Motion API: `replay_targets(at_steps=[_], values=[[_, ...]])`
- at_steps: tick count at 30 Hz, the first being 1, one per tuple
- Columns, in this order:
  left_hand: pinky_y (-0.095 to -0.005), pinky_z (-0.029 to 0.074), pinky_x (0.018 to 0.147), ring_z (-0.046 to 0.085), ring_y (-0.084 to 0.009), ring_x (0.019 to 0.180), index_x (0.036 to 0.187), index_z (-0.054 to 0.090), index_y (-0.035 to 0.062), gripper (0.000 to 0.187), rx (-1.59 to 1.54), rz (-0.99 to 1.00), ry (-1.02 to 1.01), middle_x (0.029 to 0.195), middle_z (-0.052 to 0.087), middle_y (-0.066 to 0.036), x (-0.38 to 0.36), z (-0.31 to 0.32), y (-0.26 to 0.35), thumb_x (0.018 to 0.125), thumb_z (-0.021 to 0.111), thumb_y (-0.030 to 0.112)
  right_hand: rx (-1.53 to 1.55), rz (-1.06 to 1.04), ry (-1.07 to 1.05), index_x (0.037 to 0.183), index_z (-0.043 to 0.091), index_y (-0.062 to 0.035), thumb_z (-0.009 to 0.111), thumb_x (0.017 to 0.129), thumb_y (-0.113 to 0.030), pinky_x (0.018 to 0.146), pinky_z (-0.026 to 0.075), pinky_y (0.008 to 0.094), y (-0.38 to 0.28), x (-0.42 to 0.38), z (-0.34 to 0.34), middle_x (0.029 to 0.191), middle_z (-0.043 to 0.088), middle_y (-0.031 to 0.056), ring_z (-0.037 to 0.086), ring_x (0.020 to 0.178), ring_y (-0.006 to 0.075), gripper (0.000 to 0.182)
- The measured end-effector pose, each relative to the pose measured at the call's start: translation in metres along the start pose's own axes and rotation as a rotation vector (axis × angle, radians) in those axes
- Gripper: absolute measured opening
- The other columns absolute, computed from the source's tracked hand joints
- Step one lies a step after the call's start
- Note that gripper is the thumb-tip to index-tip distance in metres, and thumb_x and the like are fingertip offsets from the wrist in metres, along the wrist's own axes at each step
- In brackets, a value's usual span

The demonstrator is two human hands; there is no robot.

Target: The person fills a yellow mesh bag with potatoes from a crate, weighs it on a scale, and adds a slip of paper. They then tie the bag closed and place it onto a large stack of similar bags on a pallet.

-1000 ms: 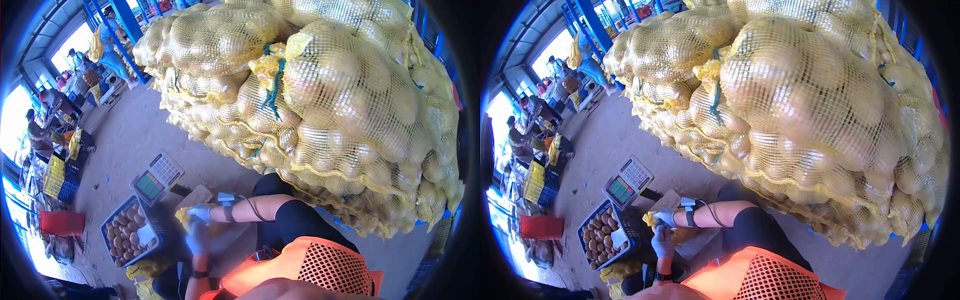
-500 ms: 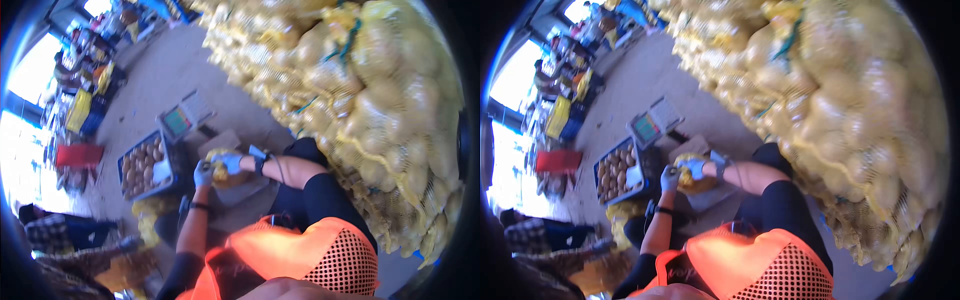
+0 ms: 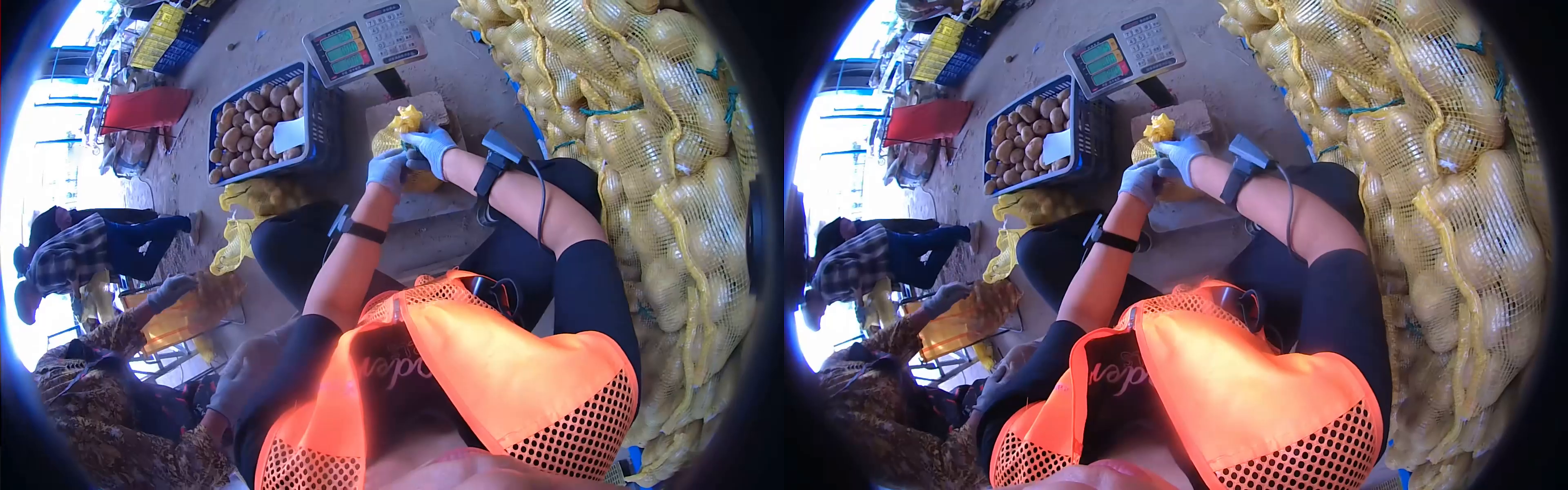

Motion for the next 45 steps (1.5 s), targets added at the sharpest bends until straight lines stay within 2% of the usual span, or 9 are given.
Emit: replay_targets(at_steps=[9, 12, 16, 24, 31, 37, 39, 42, 45], values=[[-0.0295, 0.047, 0.068, 0.059, -0.0196, 0.074, 0.096, 0.061, 0.0064, 0.019, -0.618, -0.332, -0.542, 0.078, 0.061, -0.003, 0.003, 0.012, 0.004, 0.088, 0.055, 0.023, -0.125, 0.008, -0.065, 0.112, 0.055, -0.0164, 0.060, 0.087, -0.029, 0.046, 0.044, 0.0241, 0.011, 0.009, -0.003, 0.086, 0.061, 0.0027, 0.057, 0.061, 0.0101, 0.028], [-0.0291, 0.047, 0.061, 0.060, -0.0145, 0.068, 0.096, 0.062, 0.0068, 0.022, -0.428, -0.255, -0.054, 0.077, 0.062, -0.002, -0.012, 0.020, 0.009, 0.089, 0.055, 0.027, -0.134, -0.038, -0.119, 0.114, 0.054, -0.0175, 0.061, 0.086, -0.032, 0.047, 0.043, 0.0248, 0.010, 0.009, -0.003, 0.086, 0.059, 0.0012, 0.056, 0.066, 0.0094, 0.032], [-0.0241, 0.042, 0.046, 0.056, -0.0100, 0.052, 0.084, 0.063, 0.0015, 0.026, 0.895, 0.538, 0.296, 0.064, 0.060, -0.004, -0.034, -0.004, 0.021, 0.090, 0.055, 0.025, -0.156, -0.024, -0.066, 0.115, 0.053, -0.0181, 0.062, 0.085, -0.030, 0.047, 0.043, 0.0229, 0.004, 0.011, -0.004, 0.084, 0.058, -0.0007, 0.055, 0.062, 0.0076, 0.033], [-0.0243, 0.035, 0.049, 0.042, -0.0061, 0.056, 0.077, 0.055, 0.0002, 0.018, 0.616, 0.480, -0.223, 0.062, 0.047, 0.000, -0.135, 0.023, 0.060, 0.088, 0.054, 0.015, -0.364, -0.286, -0.011, 0.106, 0.061, -0.0037, 0.067, 0.081, -0.014, 0.071, 0.047, 0.0277, 0.007, 0.030, 0.001, 0.091, 0.063, 0.0047, 0.058, 0.081, 0.0123, 0.027], [-0.0213, 0.037, 0.048, 0.049, -0.0068, 0.053, 0.074, 0.055, 0.0086, 0.038, 0.207, 0.330, -0.261, 0.062, 0.051, 0.002, -0.150, -0.007, 0.052, 0.092, 0.050, 0.042, -0.740, -0.478, -0.255, 0.107, 0.053, -0.0032, 0.057, 0.081, -0.013, 0.067, 0.048, 0.0355, 0.021, 0.045, 0.006, 0.080, 0.064, 0.0097, 0.062, 0.072, 0.0192, 0.028], [-0.0430, 0.043, 0.080, 0.052, -0.0230, 0.095, 0.124, 0.050, 0.0138, 0.080, -0.417, -0.474, 0.500, 0.110, 0.057, -0.008, -0.061, -0.085, -0.069, 0.076, 0.038, 0.076, -0.830, -0.691, -0.312, 0.112, 0.054, -0.0013, 0.064, 0.076, -0.004, 0.083, 0.046, 0.0317, 0.012, -0.003, 0.033, 0.099, 0.061, 0.0098, 0.058, 0.092, 0.0190, 0.038], [-0.0391, 0.042, 0.094, 0.050, -0.0193, 0.110, 0.129, 0.047, 0.0094, 0.058, -0.548, -0.104, 0.130, 0.119, 0.056, -0.004, 0.024, -0.110, -0.161, 0.092, 0.035, 0.053, -0.611, -0.601, -0.459, 0.113, 0.055, -0.0032, 0.053, 0.074, 0.004, 0.071, 0.047, 0.0252, -0.032, -0.060, 0.058, 0.089, 0.059, 0.0024, 0.055, 0.079, 0.0114, 0.040], [-0.0334, 0.033, 0.103, 0.047, -0.0174, 0.116, 0.126, 0.048, 0.0097, 0.042, -0.595, 0.468, -0.718, 0.126, 0.051, -0.005, -0.068, -0.066, -0.038, 0.094, 0.039, 0.036, -0.261, -0.593, -0.277, 0.111, 0.055, -0.0071, 0.056, 0.077, -0.002, 0.049, 0.032, 0.0170, -0.100, -0.148, 0.069, 0.076, 0.049, -0.0052, 0.041, 0.058, 0.0023, 0.034], [-0.0365, 0.031, 0.105, 0.046, -0.0188, 0.118, 0.124, 0.048, 0.0091, 0.040, -1.237, -0.160, -0.521, 0.128, 0.050, -0.006, -0.138, 0.008, 0.034, 0.092, 0.046, 0.033, -0.157, -0.883, -0.225, 0.120, 0.050, -0.0036, 0.059, 0.085, -0.017, 0.076, 0.044, 0.0227, -0.164, -0.169, -0.003, 0.098, 0.057, 0.0020, 0.054, 0.084, 0.0105, 0.038]])
Point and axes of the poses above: each hand's wrist, its own x-axis towards the middle knuckle, its own z-axis out of the palm, y = z × x, the point moved 3 cm from there along x, towards the middle knuckle
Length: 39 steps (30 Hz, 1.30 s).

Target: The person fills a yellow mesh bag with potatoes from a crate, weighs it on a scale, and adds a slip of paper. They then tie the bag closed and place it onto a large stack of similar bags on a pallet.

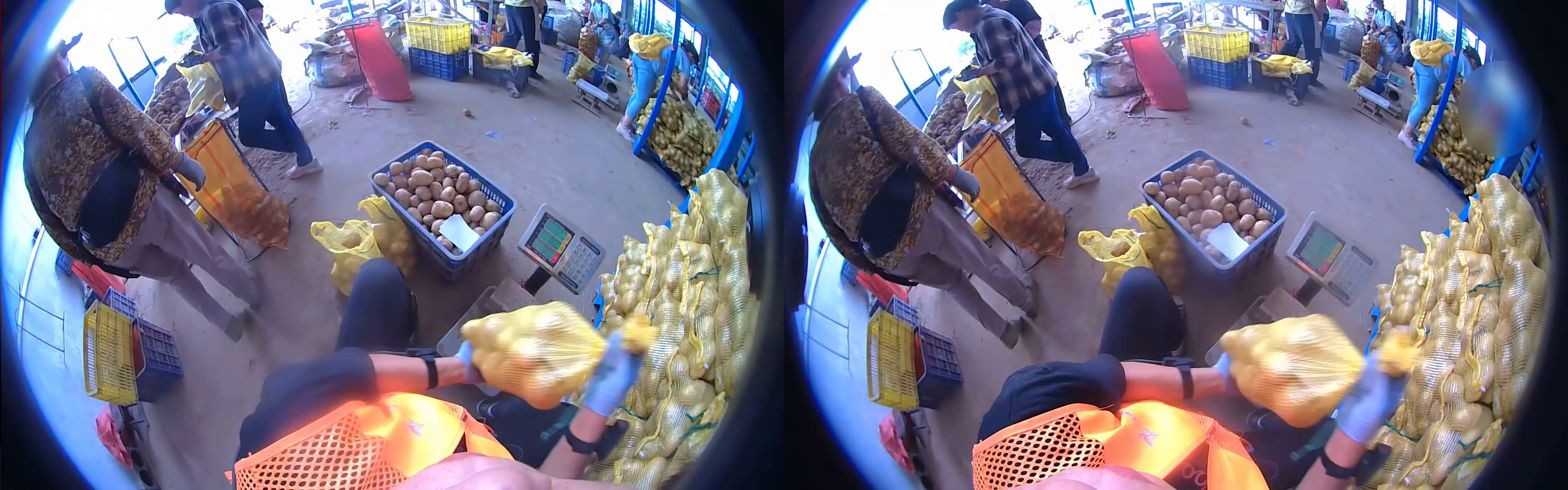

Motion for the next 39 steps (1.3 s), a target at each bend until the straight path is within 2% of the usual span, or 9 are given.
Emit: replay_targets(at_steps=[4, 6, 9, 13, 15, 20, 27, 34, 39], values=[[-0.0422, 0.037, 0.100, 0.053, -0.0199, 0.112, 0.119, 0.052, 0.0120, 0.044, 0.864, 0.311, -0.610, 0.122, 0.055, -0.006, 0.040, 0.192, -0.067, 0.090, 0.047, 0.044, -0.038, -0.353, 0.623, 0.123, 0.048, 0.0052, 0.048, 0.093, -0.029, 0.104, 0.032, 0.0336, -0.228, 0.004, 0.022, 0.126, 0.051, 0.0161, 0.043, 0.121, 0.0202, 0.045], [-0.0502, 0.037, 0.096, 0.044, -0.0228, 0.121, 0.132, 0.042, 0.0180, 0.081, 0.548, -0.190, -0.941, 0.131, 0.047, -0.007, 0.046, 0.286, -0.134, 0.079, 0.028, 0.077, -0.952, -1.232, 1.044, 0.139, 0.015, 0.0018, 0.065, 0.083, -0.032, 0.108, 0.022, 0.0402, -0.343, -0.022, 0.039, 0.140, 0.029, 0.0245, 0.028, 0.131, 0.0301, 0.082], [-0.0495, 0.034, 0.098, 0.036, -0.0284, 0.126, 0.136, 0.038, 0.0163, 0.093, 0.688, -0.397, -1.275, 0.139, 0.038, -0.006, 0.035, 0.371, -0.230, 0.071, 0.033, 0.083, -1.425, -1.522, 1.387, 0.140, 0.015, 0.0004, 0.068, 0.082, -0.029, 0.105, 0.025, 0.0419, -0.388, -0.083, 0.090, 0.136, 0.035, 0.0222, 0.034, 0.126, 0.0306, 0.084], [-0.0328, 0.047, 0.078, 0.058, -0.0166, 0.088, 0.109, 0.059, -0.0047, 0.039, 0.973, 0.222, -1.694, 0.102, 0.065, -0.016, 0.002, 0.393, -0.278, 0.092, 0.052, 0.030, -1.152, -1.924, 0.567, 0.139, 0.018, 0.0013, 0.069, 0.081, -0.026, 0.104, 0.028, 0.0429, -0.334, -0.067, 0.132, 0.134, 0.036, 0.0212, 0.035, 0.125, 0.0312, 0.082], [-0.0354, 0.049, 0.075, 0.063, -0.0228, 0.088, 0.099, 0.068, 0.0092, 0.056, 1.723, 0.620, -1.341, 0.096, 0.068, -0.009, 0.068, 0.360, -0.276, 0.067, 0.065, 0.055, -1.244, -1.755, 0.426, 0.138, 0.019, 0.0021, 0.069, 0.081, -0.025, 0.104, 0.029, 0.0431, -0.305, -0.056, 0.127, 0.135, 0.036, 0.0206, 0.034, 0.126, 0.0317, 0.080], [-0.0336, 0.050, 0.071, 0.064, -0.0218, 0.073, 0.086, 0.069, 0.0065, 0.034, 1.815, 0.414, -0.407, 0.078, 0.068, -0.010, 0.039, 0.247, -0.063, 0.073, 0.059, 0.036, -1.780, -1.576, 0.757, 0.129, 0.038, 0.0036, 0.066, 0.081, -0.038, 0.091, 0.039, 0.0467, -0.277, -0.022, 0.060, 0.119, 0.048, 0.0229, 0.047, 0.108, 0.0388, 0.069], [-0.0370, 0.047, 0.065, 0.060, -0.0282, 0.073, 0.088, 0.067, 0.0038, 0.026, 2.177, 1.284, 0.537, 0.078, 0.063, -0.015, -0.045, 0.086, 0.225, 0.077, 0.061, 0.027, -2.148, -1.307, 1.017, 0.129, 0.041, -0.0009, 0.059, 0.080, -0.055, 0.086, 0.040, 0.0498, -0.289, -0.020, -0.013, 0.118, 0.049, 0.0221, 0.048, 0.105, 0.0405, 0.075], [-0.0520, 0.016, 0.108, 0.015, -0.0391, 0.135, 0.137, 0.036, 0.0200, 0.095, 2.785, 0.832, 1.523, 0.149, 0.012, -0.017, -0.160, -0.043, 0.395, 0.056, 0.074, 0.052, -2.010, -1.048, 0.962, 0.120, 0.047, 0.0016, 0.069, 0.073, -0.046, 0.093, 0.038, 0.0475, -0.250, -0.016, 0.004, 0.115, 0.053, 0.0232, 0.048, 0.109, 0.0392, 0.070], [-0.0483, 0.035, 0.098, 0.037, -0.0329, 0.125, 0.120, 0.056, 0.0170, 0.058, 2.587, 0.341, 1.770, 0.141, 0.031, -0.021, -0.171, -0.063, 0.444, 0.070, 0.067, 0.044, -1.797, -0.928, 0.818, 0.127, 0.041, -0.0068, 0.074, 0.067, -0.036, 0.096, 0.030, 0.0537, -0.187, -0.022, 0.028, 0.119, 0.042, 0.0217, 0.037, 0.114, 0.0429, 0.074]])
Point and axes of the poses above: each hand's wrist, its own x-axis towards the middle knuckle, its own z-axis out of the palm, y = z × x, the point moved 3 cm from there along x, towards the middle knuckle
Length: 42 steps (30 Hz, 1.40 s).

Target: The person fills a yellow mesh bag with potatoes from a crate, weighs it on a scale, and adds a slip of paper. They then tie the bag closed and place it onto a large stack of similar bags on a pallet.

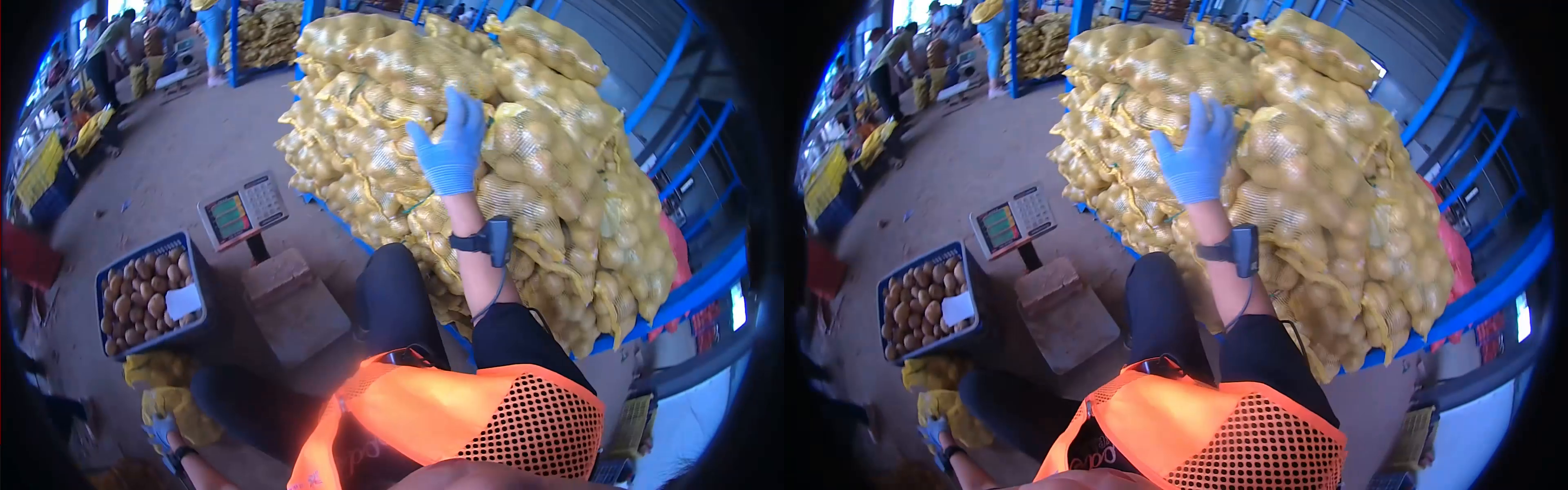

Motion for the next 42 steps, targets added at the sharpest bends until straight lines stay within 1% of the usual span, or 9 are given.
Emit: replay_targets(at_steps=[3, 10, 12, 15, 18, 32, 36, 40, 42], values=[[-0.0327, 0.046, 0.075, 0.056, -0.0235, 0.083, 0.106, 0.061, 0.0029, 0.035, -0.760, 0.247, -0.158, 0.090, 0.064, -0.017, 0.099, 0.123, -0.044, 0.080, 0.058, 0.026, 0.051, 0.020, -0.072, 0.127, 0.041, -0.0075, 0.074, 0.067, -0.033, 0.096, 0.032, 0.0516, -0.017, -0.031, 0.008, 0.118, 0.043, 0.0213, 0.038, 0.113, 0.0420, 0.073], [-0.0323, 0.047, 0.077, 0.057, -0.0217, 0.084, 0.108, 0.058, -0.0024, 0.037, -1.517, -0.213, -0.058, 0.099, 0.062, -0.009, 0.071, 0.124, -0.014, 0.088, 0.048, 0.027, 0.438, 0.206, -0.339, 0.125, 0.040, -0.0055, 0.075, 0.069, -0.024, 0.090, 0.040, 0.0451, -0.031, -0.104, 0.036, 0.114, 0.047, 0.0193, 0.046, 0.105, 0.0368, 0.068], [-0.0330, 0.048, 0.078, 0.059, -0.0242, 0.087, 0.112, 0.057, -0.0015, 0.043, -1.873, -0.576, -0.358, 0.101, 0.062, -0.009, 0.046, 0.116, -0.007, 0.090, 0.041, 0.032, 0.532, 0.225, -0.360, 0.124, 0.041, -0.0049, 0.074, 0.071, -0.021, 0.088, 0.042, 0.0428, -0.037, -0.122, 0.044, 0.112, 0.051, 0.0192, 0.050, 0.104, 0.0356, 0.065], [-0.0386, 0.046, 0.087, 0.057, -0.0287, 0.102, 0.117, 0.054, 0.0017, 0.049, -1.967, -0.554, -0.503, 0.114, 0.059, -0.011, -0.026, 0.039, 0.005, 0.091, 0.031, 0.036, 0.697, 0.261, -0.600, 0.121, 0.045, -0.0036, 0.074, 0.074, -0.021, 0.083, 0.047, 0.0383, -0.051, -0.147, 0.044, 0.107, 0.058, 0.0182, 0.058, 0.097, 0.0307, 0.058], [-0.0427, 0.039, 0.097, 0.050, -0.0303, 0.113, 0.126, 0.049, 0.0033, 0.056, -1.960, -0.401, -0.610, 0.127, 0.052, -0.013, 0.037, 0.120, -0.056, 0.090, 0.026, 0.040, 0.790, 0.275, -0.740, 0.119, 0.048, -0.0049, 0.071, 0.076, -0.020, 0.080, 0.048, 0.0351, -0.060, -0.177, 0.043, 0.101, 0.061, 0.0137, 0.060, 0.093, 0.0263, 0.052], [-0.0375, 0.049, 0.084, 0.061, -0.0240, 0.091, 0.093, 0.062, 0.0047, 0.026, -2.128, -0.120, 0.300, 0.097, 0.063, -0.009, -0.129, -0.280, 0.012, 0.079, 0.056, 0.025, 1.681, 0.732, -1.493, 0.122, 0.046, -0.0058, 0.070, 0.080, -0.013, 0.084, 0.048, 0.0288, -0.187, -0.261, 0.003, 0.100, 0.057, 0.0073, 0.058, 0.093, 0.0151, 0.049], [-0.0351, 0.050, 0.084, 0.060, -0.0213, 0.092, 0.098, 0.059, 0.0019, 0.030, -2.042, 0.187, 0.691, 0.097, 0.062, -0.009, -0.203, -0.380, 0.045, 0.072, 0.063, 0.017, 1.919, 0.733, -1.944, 0.131, 0.036, -0.0072, 0.062, 0.085, -0.038, 0.088, 0.046, 0.0338, -0.238, -0.248, -0.036, 0.104, 0.055, 0.0111, 0.056, 0.098, 0.0206, 0.061], [-0.0322, 0.050, 0.086, 0.059, -0.0202, 0.097, 0.108, 0.054, -0.0041, 0.054, -1.749, 0.755, 0.735, 0.101, 0.062, -0.012, -0.233, -0.428, 0.067, 0.058, 0.074, 0.003, 1.926, 1.363, -2.285, 0.142, 0.020, -0.0117, 0.044, 0.080, -0.069, 0.093, 0.040, 0.0463, -0.273, -0.237, -0.046, 0.134, 0.036, 0.0208, 0.047, 0.115, 0.0355, 0.088], [-0.0355, 0.050, 0.087, 0.061, -0.0213, 0.095, 0.105, 0.057, -0.0022, 0.037, -1.907, 0.589, 0.635, 0.102, 0.062, -0.012, -0.253, -0.435, 0.107, 0.070, 0.063, 0.010, 1.804, 1.705, -2.284, 0.143, 0.018, -0.0132, 0.039, 0.075, -0.077, 0.095, 0.038, 0.0506, -0.269, -0.238, -0.034, 0.138, 0.031, 0.0230, 0.044, 0.118, 0.0391, 0.096]])
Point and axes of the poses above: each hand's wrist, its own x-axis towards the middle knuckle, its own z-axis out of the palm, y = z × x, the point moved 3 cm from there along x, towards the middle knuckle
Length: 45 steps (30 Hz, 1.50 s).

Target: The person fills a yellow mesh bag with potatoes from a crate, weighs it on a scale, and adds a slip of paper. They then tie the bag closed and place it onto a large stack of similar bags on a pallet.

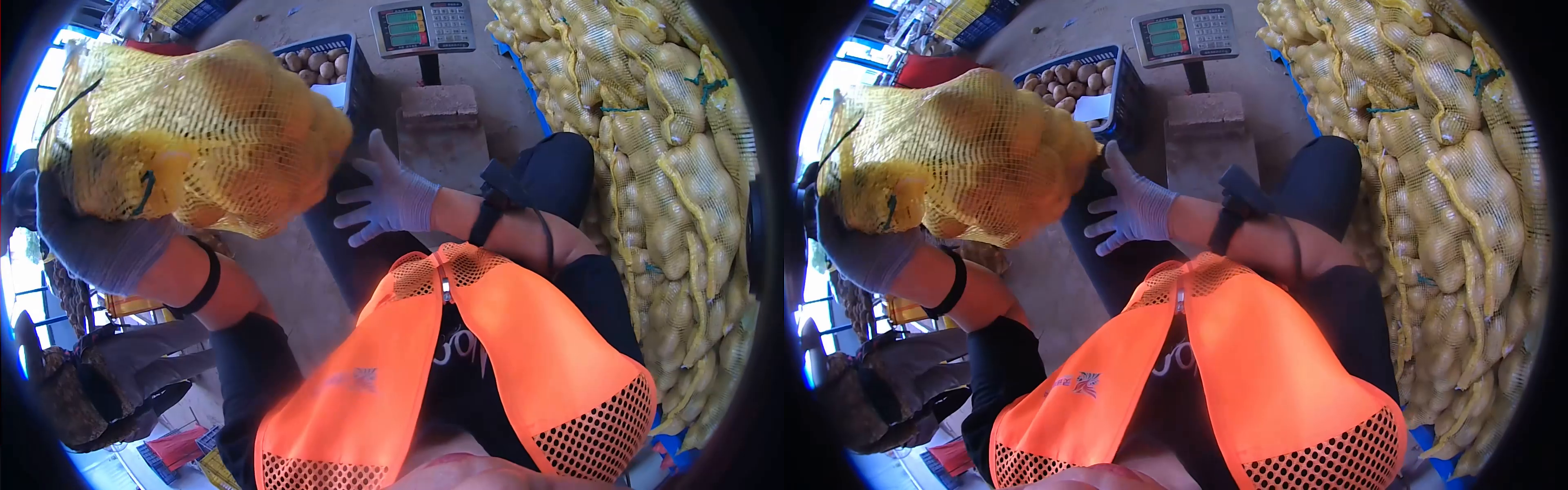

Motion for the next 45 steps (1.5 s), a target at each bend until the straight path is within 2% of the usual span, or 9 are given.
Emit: replay_targets(at_steps=[4, 16, 28, 33, 34, 37, 40, 41, 45], values=[[-0.0388, 0.049, 0.086, 0.062, -0.0217, 0.093, 0.101, 0.059, -0.0007, 0.027, -0.476, -0.741, -0.161, 0.103, 0.062, -0.012, -0.044, 0.038, -0.059, 0.081, 0.054, 0.017, 0.317, -0.097, -0.279, 0.143, 0.021, -0.0191, 0.033, 0.066, -0.086, 0.099, 0.028, 0.0609, -0.002, 0.013, -0.056, 0.144, 0.025, 0.0158, 0.031, 0.129, 0.0379, 0.102], [-0.0238, 0.037, 0.063, 0.042, -0.0081, 0.064, 0.070, 0.051, 0.0108, 0.009, -0.367, -1.325, -0.453, 0.069, 0.044, 0.004, -0.243, 0.142, -0.272, 0.079, 0.050, 0.009, 0.582, -0.406, 0.409, 0.137, 0.031, -0.0159, 0.031, 0.086, -0.064, 0.100, 0.032, 0.0572, -0.023, 0.032, -0.240, 0.139, 0.035, 0.0132, 0.037, 0.126, 0.0342, 0.070], [-0.0195, 0.040, 0.069, 0.047, -0.0074, 0.075, 0.095, 0.059, 0.0033, 0.014, 0.070, -0.972, -1.023, 0.082, 0.055, 0.001, -0.252, 0.164, -0.339, 0.087, 0.058, 0.015, 0.281, -0.369, 1.033, 0.142, 0.019, -0.0114, 0.041, 0.073, -0.078, 0.102, 0.027, 0.0530, -0.069, 0.018, -0.296, 0.142, 0.028, 0.0141, 0.031, 0.128, 0.0336, 0.098], [-0.0333, 0.046, 0.073, 0.058, -0.0247, 0.079, 0.090, 0.061, 0.0096, 0.018, 0.662, 0.332, -1.284, 0.084, 0.059, -0.007, -0.233, 0.175, -0.283, 0.075, 0.067, 0.016, -0.100, -0.823, 1.225, 0.139, 0.020, 0.0039, 0.062, 0.072, -0.064, 0.098, 0.036, 0.0341, -0.134, -0.032, -0.259, 0.131, 0.039, 0.0267, 0.042, 0.121, 0.0302, 0.104], [-0.0333, 0.046, 0.073, 0.058, -0.0247, 0.079, 0.090, 0.061, 0.0096, 0.018, 0.661, 0.330, -1.280, 0.084, 0.059, -0.007, -0.237, 0.176, -0.282, 0.075, 0.067, 0.016, -0.105, -0.822, 1.226, 0.139, 0.020, 0.0039, 0.062, 0.072, -0.064, 0.098, 0.036, 0.0341, -0.144, -0.034, -0.250, 0.131, 0.039, 0.0267, 0.042, 0.121, 0.0302, 0.104], [-0.0399, 0.046, 0.073, 0.057, -0.0329, 0.084, 0.083, 0.062, 0.0092, 0.016, 0.136, 0.245, -1.496, 0.084, 0.059, -0.008, -0.268, 0.182, -0.282, 0.072, 0.068, 0.019, -0.752, -0.723, 0.981, 0.127, 0.043, 0.0003, 0.073, 0.074, -0.039, 0.083, 0.045, 0.0312, -0.167, -0.032, -0.217, 0.114, 0.056, 0.0168, 0.056, 0.098, 0.0200, 0.072], [-0.0396, 0.046, 0.074, 0.057, -0.0335, 0.084, 0.084, 0.061, 0.0091, 0.020, 0.227, -0.099, -1.572, 0.085, 0.058, -0.010, -0.270, 0.177, -0.295, 0.071, 0.070, 0.021, -0.619, -0.562, 0.876, 0.115, 0.053, 0.0013, 0.068, 0.080, -0.027, 0.075, 0.047, 0.0290, -0.174, -0.008, -0.286, 0.104, 0.062, 0.0102, 0.058, 0.086, 0.0142, 0.047], [-0.0399, 0.047, 0.074, 0.058, -0.0332, 0.083, 0.087, 0.061, 0.0087, 0.025, 0.377, -0.020, -1.419, 0.086, 0.059, -0.011, -0.257, 0.178, -0.305, 0.070, 0.072, 0.025, -0.474, -0.872, 0.882, 0.106, 0.058, 0.0001, 0.062, 0.085, -0.021, 0.070, 0.049, 0.0279, -0.173, -0.005, -0.298, 0.095, 0.063, 0.0059, 0.059, 0.078, 0.0121, 0.029], [-0.0421, 0.049, 0.069, 0.058, -0.0357, 0.072, 0.089, 0.060, 0.0094, 0.032, 0.883, 0.377, -0.984, 0.080, 0.060, -0.012, -0.210, 0.177, -0.340, 0.070, 0.073, 0.031, -0.005, -0.862, 0.705, 0.099, 0.058, -0.0048, 0.057, 0.089, -0.017, 0.071, 0.051, 0.0282, -0.185, -0.023, -0.262, 0.089, 0.060, 0.0044, 0.059, 0.077, 0.0135, 0.016]])
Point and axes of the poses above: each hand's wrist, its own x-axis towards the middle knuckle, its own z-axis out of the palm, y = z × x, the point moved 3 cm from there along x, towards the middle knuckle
